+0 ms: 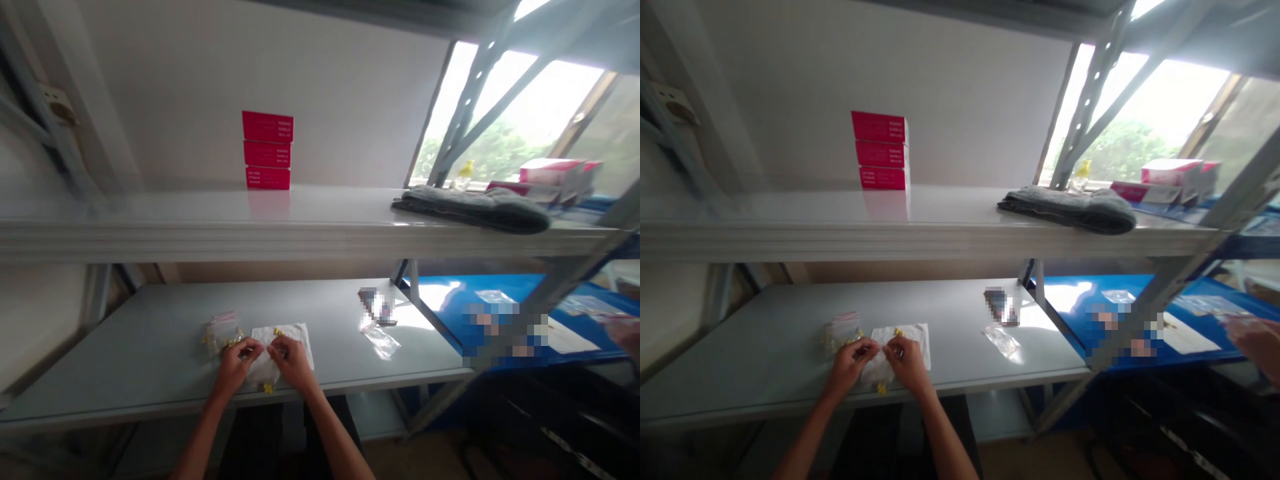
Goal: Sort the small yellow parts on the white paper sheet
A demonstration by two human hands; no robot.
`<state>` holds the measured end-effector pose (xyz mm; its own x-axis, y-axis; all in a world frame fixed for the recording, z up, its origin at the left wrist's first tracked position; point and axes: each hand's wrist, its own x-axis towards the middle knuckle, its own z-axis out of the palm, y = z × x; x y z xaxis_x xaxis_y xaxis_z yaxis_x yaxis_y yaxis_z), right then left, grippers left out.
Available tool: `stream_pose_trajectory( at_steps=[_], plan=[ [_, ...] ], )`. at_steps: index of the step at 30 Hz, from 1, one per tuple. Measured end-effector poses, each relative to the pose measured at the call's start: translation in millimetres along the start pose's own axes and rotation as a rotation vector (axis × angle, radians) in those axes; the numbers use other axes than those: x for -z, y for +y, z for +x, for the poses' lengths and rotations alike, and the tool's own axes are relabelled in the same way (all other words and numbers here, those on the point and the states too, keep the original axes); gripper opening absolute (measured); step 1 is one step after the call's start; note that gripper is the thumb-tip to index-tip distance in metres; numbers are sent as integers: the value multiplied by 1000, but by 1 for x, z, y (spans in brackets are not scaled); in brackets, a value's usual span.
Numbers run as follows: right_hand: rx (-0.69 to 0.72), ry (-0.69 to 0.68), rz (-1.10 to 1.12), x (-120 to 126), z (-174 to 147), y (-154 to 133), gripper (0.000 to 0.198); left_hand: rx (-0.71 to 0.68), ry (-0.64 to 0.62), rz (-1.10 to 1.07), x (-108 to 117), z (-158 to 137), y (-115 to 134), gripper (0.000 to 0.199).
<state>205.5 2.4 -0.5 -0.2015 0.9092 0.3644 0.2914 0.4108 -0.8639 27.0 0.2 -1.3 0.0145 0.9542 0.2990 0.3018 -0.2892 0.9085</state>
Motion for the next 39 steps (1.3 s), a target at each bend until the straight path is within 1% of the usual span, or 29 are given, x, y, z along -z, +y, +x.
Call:
stream_pose_trajectory(
  at_steps=[6, 10, 12, 16, 17, 19, 22, 25, 28, 30, 34, 39],
  plan=[
    [78, 7, 39, 2, -2, -6, 17, -18, -50, 31, -1, -1, 3, 30],
    [62, 32, 42, 2, -1, -8, 18, -11, -61, -2, -1, 0, 4, 31],
    [43, 31, 47, 1, 0, -6, 20, -5, -43, -18, -1, 0, 5, 32],
    [17, 67, 61, 0, 2, -1, 27, 28, 48, -53, -2, -1, 5, 35],
    [22, 80, 59, 1, 2, -1, 27, 34, 46, -60, -2, -1, 4, 34],
    [46, 90, 49, 2, 1, -2, 27, 36, 1, -56, -3, -1, 3, 33],
    [60, 64, 50, 2, 0, -4, 26, 24, -37, -20, -3, -2, 3, 31],
    [25, 46, 78, -1, 1, 0, 27, 22, 21, -11, -2, -2, 4, 33],
    [-5, 70, 110, -3, 2, 6, 31, 54, 77, -38, -1, -3, 8, 35],
    [-4, 92, 120, -3, 2, 8, 30, 63, 62, -59, -1, -3, 10, 36],
    [40, 72, 99, -1, 0, 5, 25, 27, -35, -24, -2, -3, 10, 37],
    [25, 54, 81, -2, 2, 3, 22, 44, -1, -1, -3, 0, 6, 44]
  ],
)
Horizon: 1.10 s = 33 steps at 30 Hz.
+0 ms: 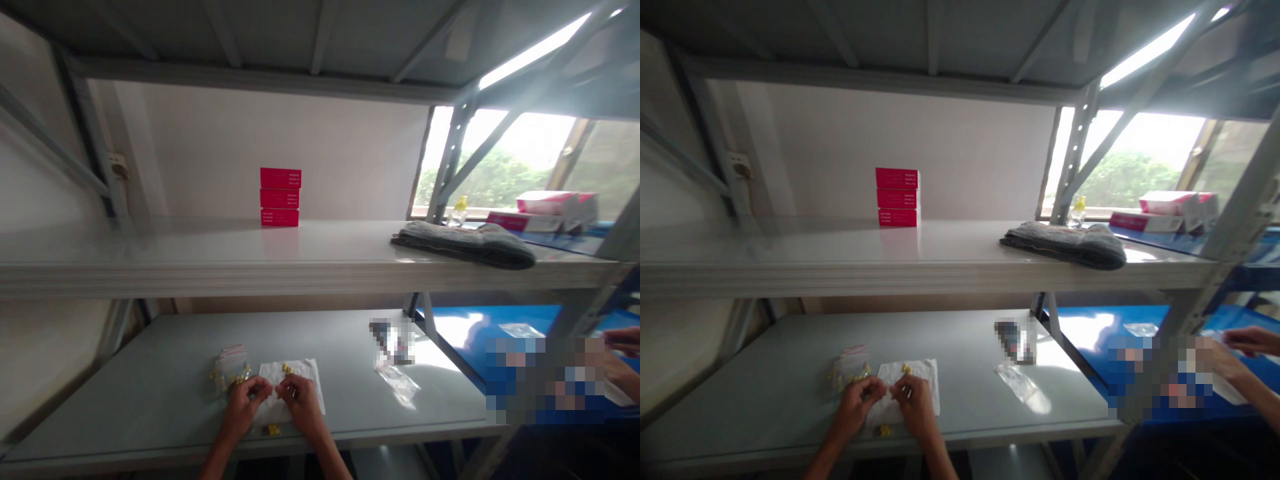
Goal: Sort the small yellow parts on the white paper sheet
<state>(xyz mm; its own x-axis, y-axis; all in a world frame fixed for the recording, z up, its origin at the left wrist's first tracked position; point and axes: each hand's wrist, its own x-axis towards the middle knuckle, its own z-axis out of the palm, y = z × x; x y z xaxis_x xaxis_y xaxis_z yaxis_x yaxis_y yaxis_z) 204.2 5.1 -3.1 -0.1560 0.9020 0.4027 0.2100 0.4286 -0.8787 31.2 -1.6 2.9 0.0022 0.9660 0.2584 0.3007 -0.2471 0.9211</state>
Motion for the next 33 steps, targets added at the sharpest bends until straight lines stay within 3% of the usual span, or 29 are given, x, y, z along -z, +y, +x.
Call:
stream_pose_trajectory(
  at_steps=[5, 10, 15, 25, 33],
  plan=[
    [-22, 9, -36, 2, -1, -4, 19, 14, -17, -26, 1, -2, 4, 40],
    [-45, -29, -65, 3, -2, -6, 21, -25, -116, -38, 3, -2, 4, 31],
    [19, -55, -90, 5, -3, -7, 26, -60, -98, -19, 2, -2, 8, 30],
    [25, 58, -124, 5, -6, -5, 39, 55, -124, -165, 2, -2, 7, 39],
    [32, 66, -158, 3, -6, -2, 47, 110, -102, -259, 1, -7, 9, 43]
  ],
)
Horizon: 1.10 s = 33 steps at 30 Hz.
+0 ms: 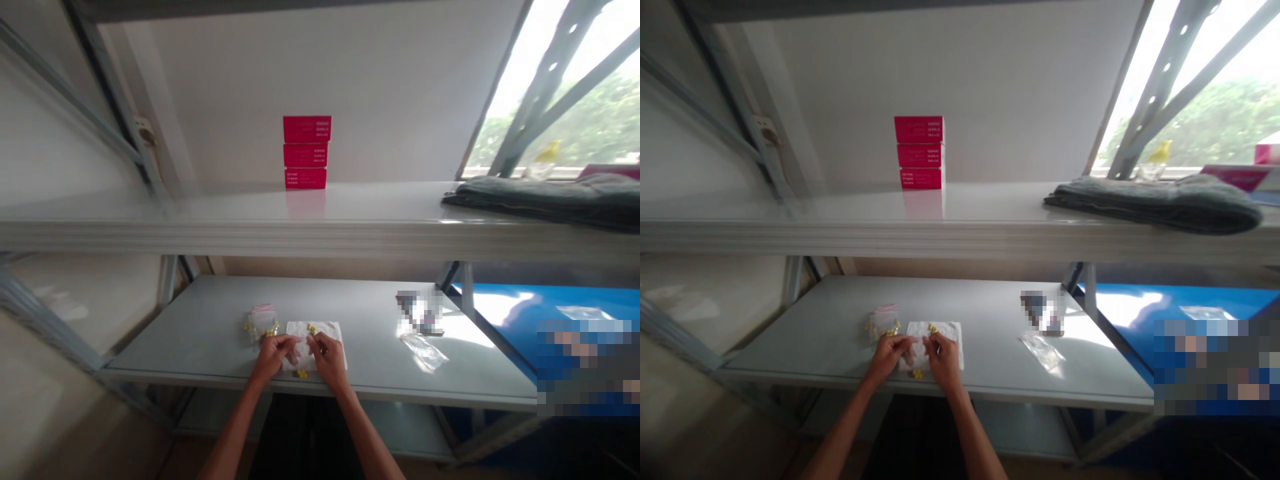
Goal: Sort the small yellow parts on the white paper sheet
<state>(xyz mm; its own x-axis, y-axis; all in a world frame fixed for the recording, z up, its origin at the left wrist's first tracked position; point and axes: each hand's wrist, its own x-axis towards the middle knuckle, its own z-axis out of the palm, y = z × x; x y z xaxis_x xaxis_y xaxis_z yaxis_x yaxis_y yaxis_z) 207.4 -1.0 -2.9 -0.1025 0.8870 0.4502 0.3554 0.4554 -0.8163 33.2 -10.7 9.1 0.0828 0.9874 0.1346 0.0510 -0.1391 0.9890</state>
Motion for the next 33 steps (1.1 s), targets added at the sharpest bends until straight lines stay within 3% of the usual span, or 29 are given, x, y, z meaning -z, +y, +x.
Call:
stream_pose_trajectory(
  at_steps=[3, 6, 10, 12, 20, 22, 24, 26, 28, 30, 33],
  plan=[
    [-17, -36, 34, 1, 1, -3, 54, 32, 106, -35, 13, 5, 5, 45],
    [-29, -11, 69, 1, 1, -7, 61, 14, 257, 23, 43, 22, 10, 47],
    [-17, 16, 60, 3, 0, -7, 61, -39, 323, 368, 89, 51, 2, 45],
    [-8, 18, 55, 3, 0, -7, 60, -54, 413, 509, 105, 60, -8, 44],
    [81, 89, -188, -1, -6, -8, 48, 36, 802, 790, 116, 58, -30, 65],
    [124, 126, -359, 17, -5, -2, 41, 68, 863, 785, 116, 57, -30, 70],
    [130, 196, -561, 51, -4, 9, 30, 81, 869, 681, 118, 57, -32, 71],
    [27, 331, -731, 94, -5, 26, 24, 79, 801, 568, 120, 57, -33, 67],
    [-162, 408, -897, 138, -9, 45, 35, 34, 768, 562, 120, 54, -31, 59],
    [-332, 372, -991, 171, -14, 61, 42, -74, 851, 655, 115, 49, -25, 48],
    [-382, 238, -972, 189, -19, 75, 36, -257, 1003, 758, 90, 33, -9, 32]
  ],
)
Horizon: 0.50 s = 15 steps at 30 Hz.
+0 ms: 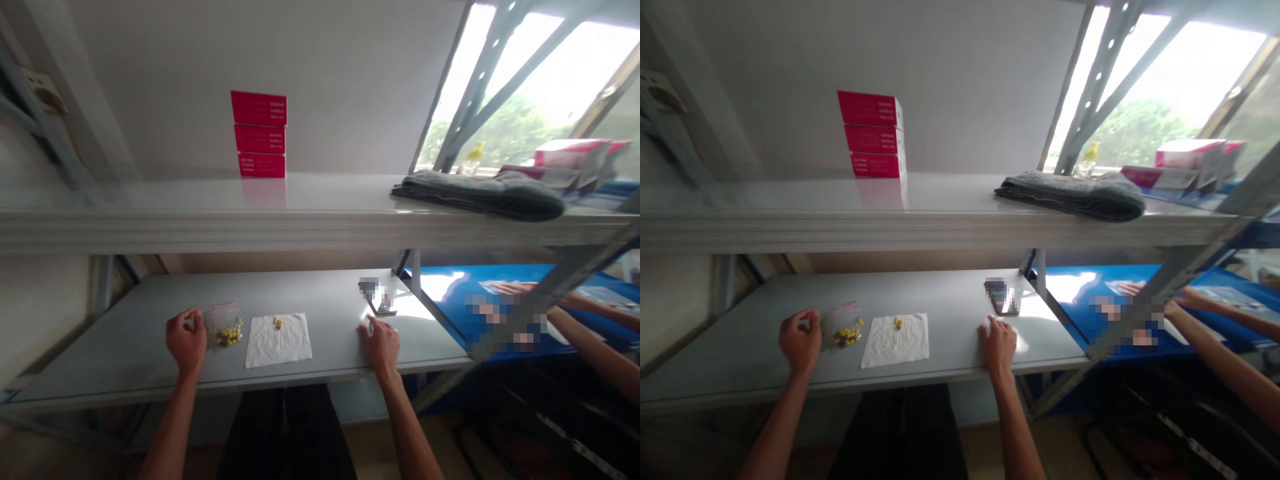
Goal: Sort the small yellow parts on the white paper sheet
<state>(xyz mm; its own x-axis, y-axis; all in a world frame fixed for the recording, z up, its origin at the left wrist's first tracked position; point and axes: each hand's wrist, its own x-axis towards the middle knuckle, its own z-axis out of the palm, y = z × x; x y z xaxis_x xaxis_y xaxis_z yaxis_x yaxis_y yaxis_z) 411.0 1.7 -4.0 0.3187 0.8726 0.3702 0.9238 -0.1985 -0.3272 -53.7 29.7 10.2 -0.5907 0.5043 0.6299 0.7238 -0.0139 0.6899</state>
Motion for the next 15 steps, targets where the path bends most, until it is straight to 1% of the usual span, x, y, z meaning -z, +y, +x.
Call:
stream_pose_trajectory(
  at_steps=[1, 2, 4, 5, 6, 8, 9, 11, 13, 15],
  plan=[
    [12, -18, 36, -1, -1, -2, 33, -32, -15, -28, 4, -9, 13, 29],
    [15, -19, 94, -2, -2, -8, 32, -64, -89, -82, 7, -19, 27, 28],
    [24, -8, 305, -2, -8, -31, 32, -115, -333, -253, 10, -43, 56, 25],
    [42, -10, 457, 0, -12, -47, 33, -124, -476, -352, 8, -54, 70, 23],
    [88, -36, 645, 3, -18, -65, 34, -110, -590, -458, 6, -65, 82, 23],
    [223, -158, 982, 10, -31, -103, 35, -41, -726, -645, -1, -81, 99, 29],
    [287, -218, 1077, 13, -38, -121, 34, -7, -774, -715, -5, -85, 103, 32],
    [389, -285, 1157, 16, -50, -151, 33, 80, -830, -779, -11, -89, 103, 30],
    [397, -357, 1201, 11, -56, -171, 35, 188, -827, -778, -13, -85, 94, 27],
    [357, -356, 1168, -1, -55, -181, 35, 296, -782, -757, -12, -76, 78, 27]
  ],
)
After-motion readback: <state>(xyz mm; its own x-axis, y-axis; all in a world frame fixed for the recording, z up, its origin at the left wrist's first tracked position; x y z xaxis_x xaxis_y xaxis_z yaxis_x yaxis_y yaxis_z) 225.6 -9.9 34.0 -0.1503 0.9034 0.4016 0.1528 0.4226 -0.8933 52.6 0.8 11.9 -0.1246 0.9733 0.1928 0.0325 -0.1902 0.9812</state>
